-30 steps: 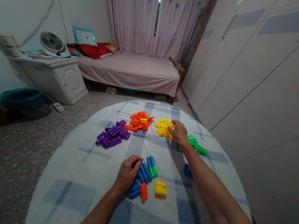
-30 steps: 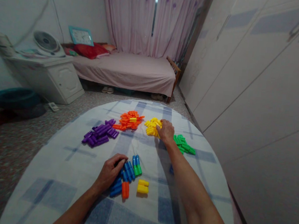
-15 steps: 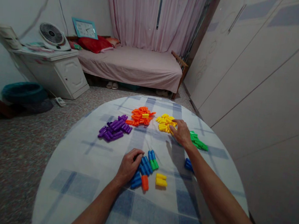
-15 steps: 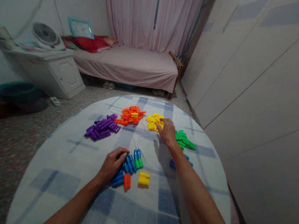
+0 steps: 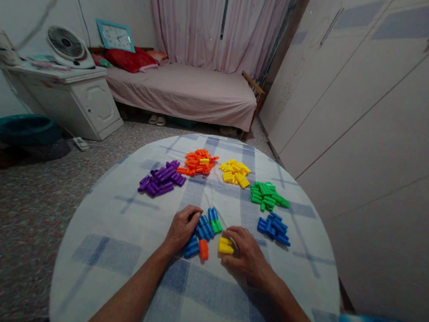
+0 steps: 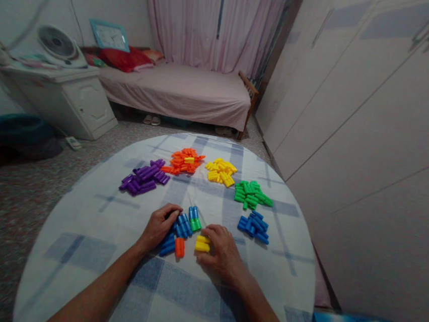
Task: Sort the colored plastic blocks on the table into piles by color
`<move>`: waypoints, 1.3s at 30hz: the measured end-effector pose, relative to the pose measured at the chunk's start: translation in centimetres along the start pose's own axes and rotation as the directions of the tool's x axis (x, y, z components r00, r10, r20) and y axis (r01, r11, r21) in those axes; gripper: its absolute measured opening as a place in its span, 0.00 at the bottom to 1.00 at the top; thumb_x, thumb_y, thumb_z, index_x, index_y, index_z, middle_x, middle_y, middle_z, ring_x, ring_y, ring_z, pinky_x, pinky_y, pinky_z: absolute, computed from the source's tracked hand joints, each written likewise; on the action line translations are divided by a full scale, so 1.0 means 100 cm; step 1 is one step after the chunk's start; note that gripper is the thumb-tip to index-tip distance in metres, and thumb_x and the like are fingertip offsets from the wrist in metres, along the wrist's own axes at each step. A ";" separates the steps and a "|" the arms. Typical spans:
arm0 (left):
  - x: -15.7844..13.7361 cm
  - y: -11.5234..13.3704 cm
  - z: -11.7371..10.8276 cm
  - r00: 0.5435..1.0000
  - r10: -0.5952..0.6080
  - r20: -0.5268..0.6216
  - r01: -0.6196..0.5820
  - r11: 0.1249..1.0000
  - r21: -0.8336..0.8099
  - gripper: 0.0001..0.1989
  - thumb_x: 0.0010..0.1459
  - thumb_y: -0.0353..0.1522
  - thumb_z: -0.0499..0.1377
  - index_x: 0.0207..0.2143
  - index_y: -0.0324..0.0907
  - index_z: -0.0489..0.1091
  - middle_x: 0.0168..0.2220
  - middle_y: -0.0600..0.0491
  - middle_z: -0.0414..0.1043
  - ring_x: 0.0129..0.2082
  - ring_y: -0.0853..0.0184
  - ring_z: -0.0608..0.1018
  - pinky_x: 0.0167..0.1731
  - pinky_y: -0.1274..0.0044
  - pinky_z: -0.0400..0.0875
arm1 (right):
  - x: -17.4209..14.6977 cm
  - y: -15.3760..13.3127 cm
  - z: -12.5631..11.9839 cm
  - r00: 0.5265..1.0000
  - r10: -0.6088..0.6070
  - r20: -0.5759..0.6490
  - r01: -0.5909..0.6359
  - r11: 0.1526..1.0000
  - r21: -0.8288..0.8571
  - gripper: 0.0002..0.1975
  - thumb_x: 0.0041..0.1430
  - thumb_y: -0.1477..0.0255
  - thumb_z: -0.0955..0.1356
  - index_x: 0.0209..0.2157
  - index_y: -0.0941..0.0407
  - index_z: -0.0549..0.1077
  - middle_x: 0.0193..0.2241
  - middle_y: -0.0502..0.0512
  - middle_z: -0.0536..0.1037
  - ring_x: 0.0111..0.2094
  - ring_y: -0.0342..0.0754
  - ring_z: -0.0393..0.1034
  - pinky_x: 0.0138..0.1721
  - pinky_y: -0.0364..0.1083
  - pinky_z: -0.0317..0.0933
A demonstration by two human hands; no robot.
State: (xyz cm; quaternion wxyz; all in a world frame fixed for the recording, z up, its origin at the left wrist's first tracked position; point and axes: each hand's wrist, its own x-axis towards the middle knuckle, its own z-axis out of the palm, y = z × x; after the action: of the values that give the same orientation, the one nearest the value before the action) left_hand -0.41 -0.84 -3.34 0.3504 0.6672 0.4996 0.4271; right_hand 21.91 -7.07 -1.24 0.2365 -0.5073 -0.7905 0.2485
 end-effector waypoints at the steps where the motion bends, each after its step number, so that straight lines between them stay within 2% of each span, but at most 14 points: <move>1: 0.000 0.000 0.000 1.000 0.000 -0.002 0.000 1.000 -0.007 0.11 0.59 0.34 0.50 0.36 0.41 0.72 0.35 0.51 0.73 0.37 0.67 0.74 0.39 0.75 0.67 | 0.000 0.000 0.002 1.000 -0.002 -0.017 0.001 1.000 -0.019 0.23 0.45 0.72 0.72 0.46 0.53 0.70 0.48 0.58 0.70 0.49 0.53 0.63 0.51 0.53 0.57; 5: 0.000 0.000 0.000 1.000 0.001 -0.019 -0.001 0.999 -0.032 0.11 0.58 0.34 0.52 0.36 0.41 0.73 0.34 0.51 0.74 0.36 0.66 0.74 0.39 0.75 0.68 | 0.002 -0.002 0.004 0.997 0.002 -0.072 -0.001 1.000 0.013 0.14 0.49 0.76 0.68 0.40 0.54 0.72 0.43 0.56 0.72 0.45 0.50 0.65 0.48 0.51 0.59; 9: 0.000 -0.001 0.000 1.000 -0.001 -0.019 0.001 1.000 -0.027 0.11 0.58 0.34 0.52 0.36 0.41 0.73 0.33 0.52 0.74 0.35 0.66 0.74 0.38 0.75 0.68 | 0.021 0.004 -0.011 0.985 0.078 -0.151 -0.064 0.994 0.093 0.13 0.52 0.76 0.64 0.41 0.54 0.71 0.40 0.54 0.73 0.41 0.47 0.67 0.42 0.46 0.62; 13: 0.000 -0.001 0.001 1.000 -0.005 -0.006 0.005 1.000 -0.025 0.11 0.59 0.34 0.51 0.36 0.41 0.73 0.33 0.52 0.73 0.34 0.67 0.74 0.37 0.76 0.67 | 0.073 0.025 -0.035 0.938 0.137 -0.319 -0.117 0.990 0.082 0.15 0.55 0.69 0.64 0.44 0.55 0.71 0.43 0.55 0.74 0.41 0.47 0.69 0.39 0.45 0.64; 16: 0.000 0.000 0.000 1.000 -0.007 -0.001 0.007 0.999 -0.032 0.12 0.59 0.35 0.51 0.35 0.41 0.72 0.32 0.52 0.73 0.33 0.67 0.74 0.36 0.76 0.67 | 0.126 0.045 -0.051 0.881 0.157 -0.445 -0.186 0.982 -0.021 0.16 0.54 0.68 0.64 0.45 0.58 0.70 0.42 0.57 0.75 0.40 0.48 0.69 0.42 0.46 0.63; 20: 0.000 0.000 0.000 1.000 -0.016 0.005 0.016 0.999 -0.034 0.11 0.59 0.34 0.51 0.35 0.41 0.72 0.33 0.52 0.73 0.35 0.67 0.74 0.37 0.75 0.67 | 0.185 0.063 -0.066 0.861 0.145 -0.488 -0.276 0.938 -0.208 0.15 0.55 0.69 0.63 0.44 0.57 0.70 0.42 0.56 0.76 0.42 0.48 0.68 0.45 0.46 0.60; 23: 0.000 0.001 0.000 1.000 -0.027 0.010 0.028 0.999 -0.039 0.11 0.59 0.34 0.51 0.36 0.41 0.72 0.33 0.52 0.73 0.35 0.67 0.74 0.38 0.76 0.67 | 0.211 0.074 -0.073 0.837 0.187 -0.515 -0.367 0.890 -0.272 0.15 0.55 0.69 0.63 0.44 0.55 0.70 0.43 0.54 0.75 0.43 0.49 0.67 0.45 0.45 0.59; 27: 0.001 0.002 0.000 1.000 -0.028 0.004 0.028 0.998 -0.051 0.11 0.59 0.34 0.51 0.36 0.41 0.72 0.33 0.52 0.72 0.35 0.67 0.74 0.38 0.75 0.67 | 0.223 0.093 -0.080 0.776 0.294 -0.558 -0.504 0.822 -0.267 0.16 0.56 0.68 0.62 0.46 0.55 0.69 0.43 0.57 0.75 0.44 0.50 0.67 0.42 0.47 0.59; 29: 0.001 0.002 0.000 1.000 -0.026 0.006 0.026 0.998 -0.052 0.11 0.59 0.34 0.50 0.35 0.41 0.72 0.32 0.52 0.72 0.35 0.67 0.74 0.38 0.75 0.67 | 0.223 0.102 -0.081 0.763 0.326 -0.559 -0.536 0.802 -0.264 0.16 0.57 0.69 0.61 0.46 0.56 0.69 0.43 0.60 0.75 0.43 0.51 0.68 0.41 0.47 0.59; 31: 0.001 0.002 0.001 1.000 -0.024 0.002 0.024 0.998 -0.050 0.11 0.59 0.34 0.50 0.35 0.41 0.72 0.32 0.52 0.72 0.34 0.67 0.74 0.37 0.76 0.67 | 0.221 0.109 -0.080 0.774 0.338 -0.535 -0.539 0.795 -0.279 0.15 0.56 0.69 0.62 0.45 0.56 0.70 0.43 0.59 0.75 0.43 0.51 0.68 0.41 0.47 0.59; 34: 0.001 0.002 0.000 1.000 -0.021 -0.001 0.020 0.999 -0.045 0.11 0.59 0.33 0.51 0.35 0.41 0.72 0.32 0.52 0.72 0.34 0.67 0.74 0.37 0.76 0.67 | 0.217 0.112 -0.077 0.818 0.324 -0.475 -0.502 0.806 -0.313 0.14 0.56 0.68 0.63 0.42 0.55 0.73 0.43 0.57 0.75 0.43 0.51 0.67 0.44 0.48 0.59; 39: 0.001 0.003 0.000 1.000 -0.013 0.002 0.013 0.999 -0.031 0.11 0.59 0.33 0.51 0.35 0.41 0.72 0.33 0.52 0.72 0.35 0.68 0.73 0.37 0.76 0.66 | 0.205 0.099 -0.078 0.857 0.286 -0.429 -0.446 0.829 -0.338 0.16 0.56 0.69 0.63 0.44 0.57 0.73 0.46 0.60 0.74 0.46 0.53 0.66 0.47 0.50 0.57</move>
State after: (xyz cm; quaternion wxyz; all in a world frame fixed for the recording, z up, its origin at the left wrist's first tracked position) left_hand -0.32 -0.81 -3.07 0.3642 0.6588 0.4969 0.4318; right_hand 25.89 16.57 0.95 0.2078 -0.7275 -0.6537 0.0138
